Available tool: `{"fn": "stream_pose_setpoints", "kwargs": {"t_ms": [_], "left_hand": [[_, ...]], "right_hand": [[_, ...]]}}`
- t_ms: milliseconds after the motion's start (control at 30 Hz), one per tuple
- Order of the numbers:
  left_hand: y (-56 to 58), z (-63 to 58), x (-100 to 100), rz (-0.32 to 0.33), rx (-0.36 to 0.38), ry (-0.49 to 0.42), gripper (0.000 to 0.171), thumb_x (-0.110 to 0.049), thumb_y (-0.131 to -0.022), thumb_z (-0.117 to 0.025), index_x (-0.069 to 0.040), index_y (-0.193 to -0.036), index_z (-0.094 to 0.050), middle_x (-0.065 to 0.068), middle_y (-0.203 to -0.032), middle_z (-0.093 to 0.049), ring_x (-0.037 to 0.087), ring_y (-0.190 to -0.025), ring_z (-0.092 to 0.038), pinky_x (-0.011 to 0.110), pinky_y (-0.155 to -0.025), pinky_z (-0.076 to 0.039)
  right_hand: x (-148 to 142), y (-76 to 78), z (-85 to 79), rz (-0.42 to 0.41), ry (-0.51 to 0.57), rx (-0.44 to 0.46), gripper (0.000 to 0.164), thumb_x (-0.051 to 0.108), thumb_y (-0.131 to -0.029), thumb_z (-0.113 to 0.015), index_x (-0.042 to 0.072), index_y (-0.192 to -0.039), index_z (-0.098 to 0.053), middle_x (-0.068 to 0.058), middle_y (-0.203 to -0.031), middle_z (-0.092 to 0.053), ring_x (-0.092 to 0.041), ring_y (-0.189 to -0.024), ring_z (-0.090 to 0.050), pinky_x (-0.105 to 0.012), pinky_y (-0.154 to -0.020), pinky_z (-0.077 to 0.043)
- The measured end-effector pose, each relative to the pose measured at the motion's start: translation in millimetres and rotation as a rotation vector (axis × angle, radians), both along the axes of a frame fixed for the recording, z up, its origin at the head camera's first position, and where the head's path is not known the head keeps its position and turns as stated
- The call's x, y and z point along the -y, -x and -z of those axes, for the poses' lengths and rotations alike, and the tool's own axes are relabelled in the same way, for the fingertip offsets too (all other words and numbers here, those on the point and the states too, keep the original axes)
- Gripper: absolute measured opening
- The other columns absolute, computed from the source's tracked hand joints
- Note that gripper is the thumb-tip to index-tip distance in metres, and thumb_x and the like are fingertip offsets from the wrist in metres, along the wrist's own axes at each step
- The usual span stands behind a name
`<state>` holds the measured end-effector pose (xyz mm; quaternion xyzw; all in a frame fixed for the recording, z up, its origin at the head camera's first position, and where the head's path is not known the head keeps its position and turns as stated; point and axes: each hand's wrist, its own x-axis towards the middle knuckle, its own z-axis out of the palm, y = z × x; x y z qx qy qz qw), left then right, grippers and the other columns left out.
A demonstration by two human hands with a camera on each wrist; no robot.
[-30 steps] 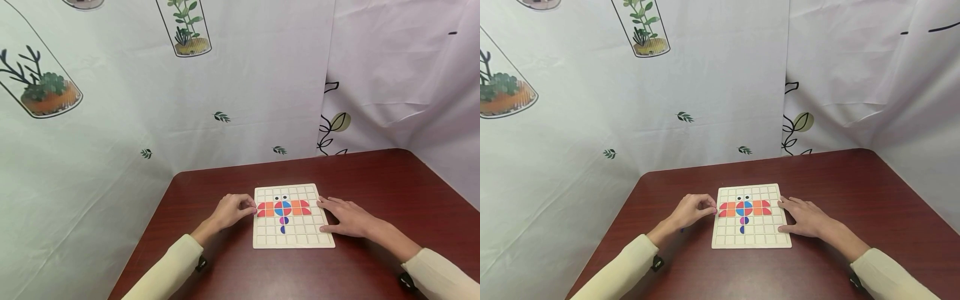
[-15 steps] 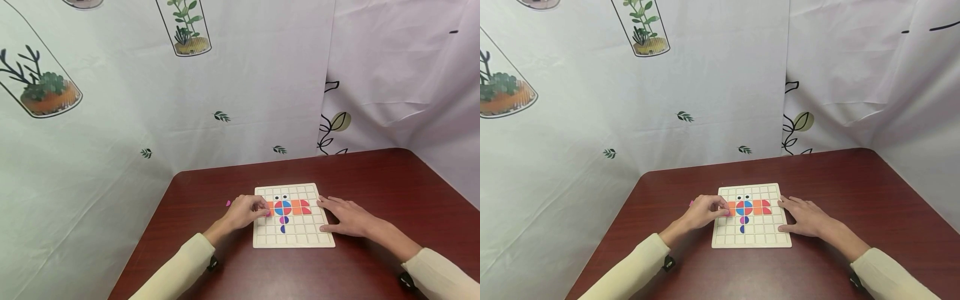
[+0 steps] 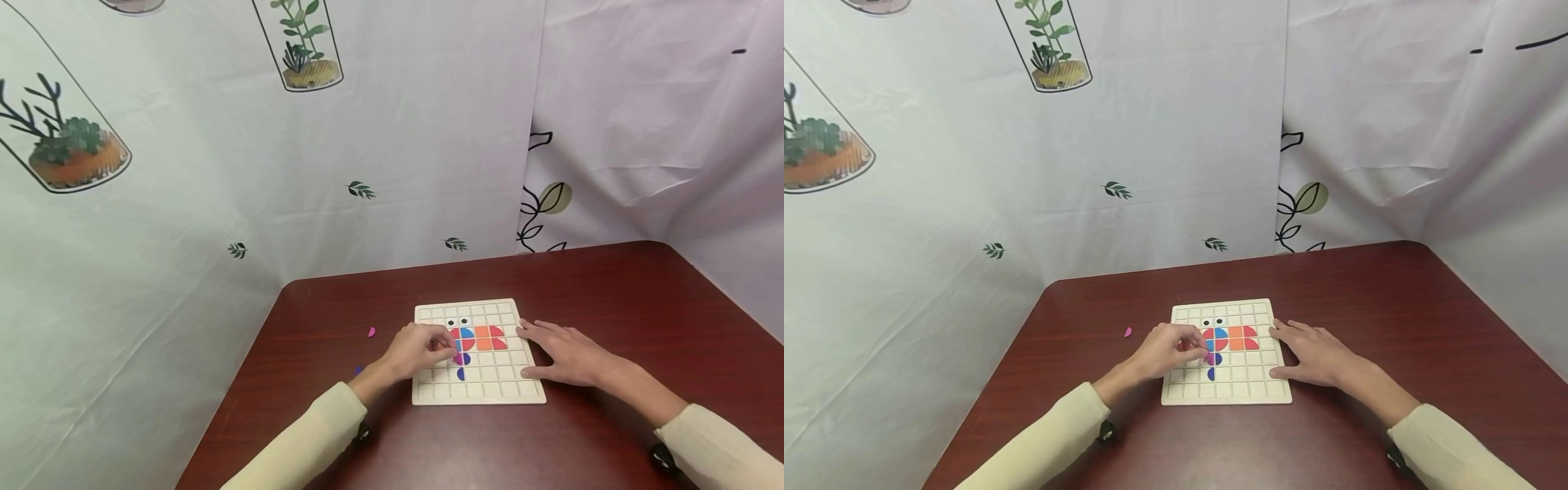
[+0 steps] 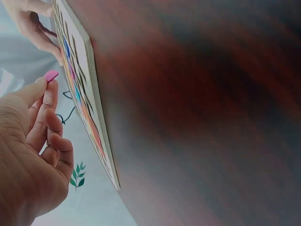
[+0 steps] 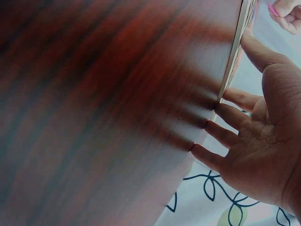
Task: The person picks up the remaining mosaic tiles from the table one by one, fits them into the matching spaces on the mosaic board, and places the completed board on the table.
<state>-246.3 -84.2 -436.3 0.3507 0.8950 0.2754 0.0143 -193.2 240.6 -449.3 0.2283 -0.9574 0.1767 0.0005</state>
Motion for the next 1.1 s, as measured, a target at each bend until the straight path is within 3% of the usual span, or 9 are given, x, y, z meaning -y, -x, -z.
{"fn": "stream_pose_setpoints", "kwargs": {"t_ms": [300,667,1100], "left_hand": [[-4.7,8.0,-12.1,0.037,-0.024,0.015,0.006,-0.029,-0.096,-0.083,-0.023,-0.096,-0.08,-0.022,-0.084,-0.07,-0.007,-0.073,-0.057,0.017,-0.068,-0.045],[-10.3,7.5,-17.3,0.088,0.017,0.054,0.007,-0.03,-0.095,-0.083,-0.025,-0.094,-0.078,-0.026,-0.079,-0.068,-0.008,-0.068,-0.056,0.018,-0.066,-0.046],[-10.6,6.4,-20.2,0.068,0.006,0.106,0.009,-0.028,-0.095,-0.084,-0.025,-0.093,-0.076,-0.023,-0.081,-0.067,-0.006,-0.068,-0.055,0.017,-0.067,-0.045]], "right_hand": [[-0.3,0.4,-0.6,-0.002,0.003,-0.003,0.089,0.059,-0.086,-0.082,0.002,-0.15,-0.058,-0.023,-0.157,-0.051,-0.05,-0.143,-0.045,-0.07,-0.104,-0.041],[0.0,0.0,-1.7,0.0,0.005,0.006,0.089,0.058,-0.087,-0.082,0.001,-0.15,-0.057,-0.024,-0.157,-0.051,-0.051,-0.143,-0.044,-0.071,-0.105,-0.04],[-0.4,0.0,-1.0,-0.001,0.005,0.004,0.089,0.059,-0.086,-0.082,0.001,-0.149,-0.058,-0.024,-0.157,-0.051,-0.051,-0.142,-0.045,-0.071,-0.104,-0.04]]}}
